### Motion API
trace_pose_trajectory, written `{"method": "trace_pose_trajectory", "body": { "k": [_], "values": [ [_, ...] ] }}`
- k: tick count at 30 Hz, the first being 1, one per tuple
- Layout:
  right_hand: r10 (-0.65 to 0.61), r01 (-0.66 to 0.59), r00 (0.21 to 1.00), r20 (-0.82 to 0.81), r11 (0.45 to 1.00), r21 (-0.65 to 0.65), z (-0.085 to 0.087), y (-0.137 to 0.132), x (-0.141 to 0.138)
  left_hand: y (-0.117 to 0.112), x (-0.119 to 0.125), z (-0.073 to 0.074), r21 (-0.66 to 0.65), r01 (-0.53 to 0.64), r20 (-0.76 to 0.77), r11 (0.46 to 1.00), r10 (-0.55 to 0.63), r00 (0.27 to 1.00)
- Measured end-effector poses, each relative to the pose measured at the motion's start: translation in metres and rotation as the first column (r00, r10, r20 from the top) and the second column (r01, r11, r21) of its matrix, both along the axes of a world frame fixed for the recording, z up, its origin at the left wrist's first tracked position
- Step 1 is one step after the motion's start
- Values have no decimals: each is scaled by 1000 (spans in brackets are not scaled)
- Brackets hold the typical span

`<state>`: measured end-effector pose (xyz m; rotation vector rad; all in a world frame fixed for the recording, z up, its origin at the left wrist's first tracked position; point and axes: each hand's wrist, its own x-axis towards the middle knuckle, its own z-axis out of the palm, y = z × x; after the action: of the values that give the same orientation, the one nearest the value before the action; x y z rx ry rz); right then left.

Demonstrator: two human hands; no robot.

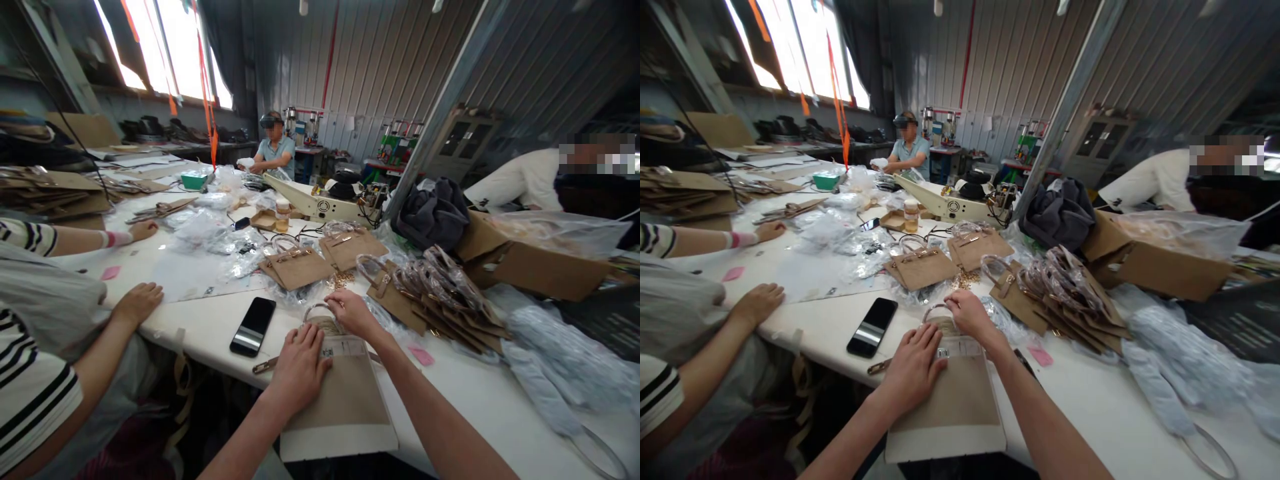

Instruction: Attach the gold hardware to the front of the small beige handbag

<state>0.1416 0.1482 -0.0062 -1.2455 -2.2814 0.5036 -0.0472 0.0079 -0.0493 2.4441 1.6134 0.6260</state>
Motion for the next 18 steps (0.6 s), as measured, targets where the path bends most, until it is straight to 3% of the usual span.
{"method": "trace_pose_trajectory", "body": {
  "k": [4,7,12,18],
  "values": [
    [150,-141,976,155,988,-69,-16,45,-55,-1,0,1,-11,-9,-3,1000,9,1000],
    [179,-166,958,222,983,-75,-29,62,-76,-2,-1,0,-14,-12,9,1000,12,1000],
    [149,-143,949,280,989,-40,-36,68,-80,-1,0,-5,-1,-23,25,1000,23,999],
    [162,-152,911,379,987,-57,-30,69,-76,0,0,-4,-14,-16,50,1000,16,999]
  ]
}}
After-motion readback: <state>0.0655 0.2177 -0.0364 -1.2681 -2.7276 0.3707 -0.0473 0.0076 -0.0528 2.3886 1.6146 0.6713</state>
